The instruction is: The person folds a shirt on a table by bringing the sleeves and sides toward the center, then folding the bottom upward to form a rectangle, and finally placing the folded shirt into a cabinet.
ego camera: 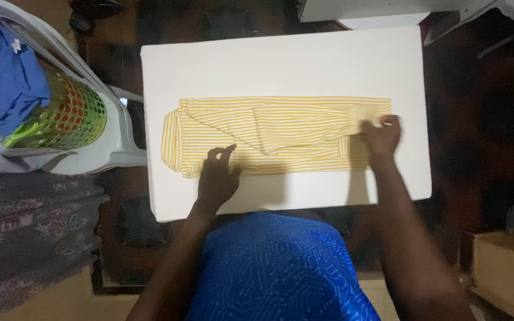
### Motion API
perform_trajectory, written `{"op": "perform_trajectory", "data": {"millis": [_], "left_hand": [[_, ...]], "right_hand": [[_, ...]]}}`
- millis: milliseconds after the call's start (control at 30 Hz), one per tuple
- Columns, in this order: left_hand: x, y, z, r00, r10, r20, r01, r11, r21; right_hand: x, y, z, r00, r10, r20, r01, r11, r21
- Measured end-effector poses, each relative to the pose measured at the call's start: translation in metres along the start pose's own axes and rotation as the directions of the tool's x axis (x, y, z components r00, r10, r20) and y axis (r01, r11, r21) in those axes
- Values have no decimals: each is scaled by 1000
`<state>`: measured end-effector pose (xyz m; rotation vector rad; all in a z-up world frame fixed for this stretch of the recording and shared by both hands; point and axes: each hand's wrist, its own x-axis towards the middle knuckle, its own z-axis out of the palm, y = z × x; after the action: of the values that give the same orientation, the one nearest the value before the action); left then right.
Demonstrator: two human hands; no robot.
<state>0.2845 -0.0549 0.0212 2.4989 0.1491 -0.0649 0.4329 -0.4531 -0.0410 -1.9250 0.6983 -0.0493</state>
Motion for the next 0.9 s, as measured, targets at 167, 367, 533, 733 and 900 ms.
{"op": "perform_trajectory", "data": {"millis": [167, 367, 533, 733, 900], "left_hand": [[-5, 1, 11, 998, -13, 59, 7, 995, 98], [-4, 6, 14, 988, -86, 132, 64, 984, 166], [-5, 7, 15, 982, -100, 160, 65, 976, 210], [-6, 7, 17, 985, -71, 156, 36, 974, 222], [-6, 10, 12, 973, -106, 206, 57, 972, 228]], "right_hand": [[23, -13, -67, 987, 113, -117, -111, 993, 25], [29, -23, -78, 968, 244, -59, -248, 966, -77], [27, -55, -46, 979, 190, 73, -193, 980, 44], [15, -154, 33, 951, -19, 309, -52, 974, 221], [-26, -260, 119, 715, -416, 562, 173, 884, 434]]}}
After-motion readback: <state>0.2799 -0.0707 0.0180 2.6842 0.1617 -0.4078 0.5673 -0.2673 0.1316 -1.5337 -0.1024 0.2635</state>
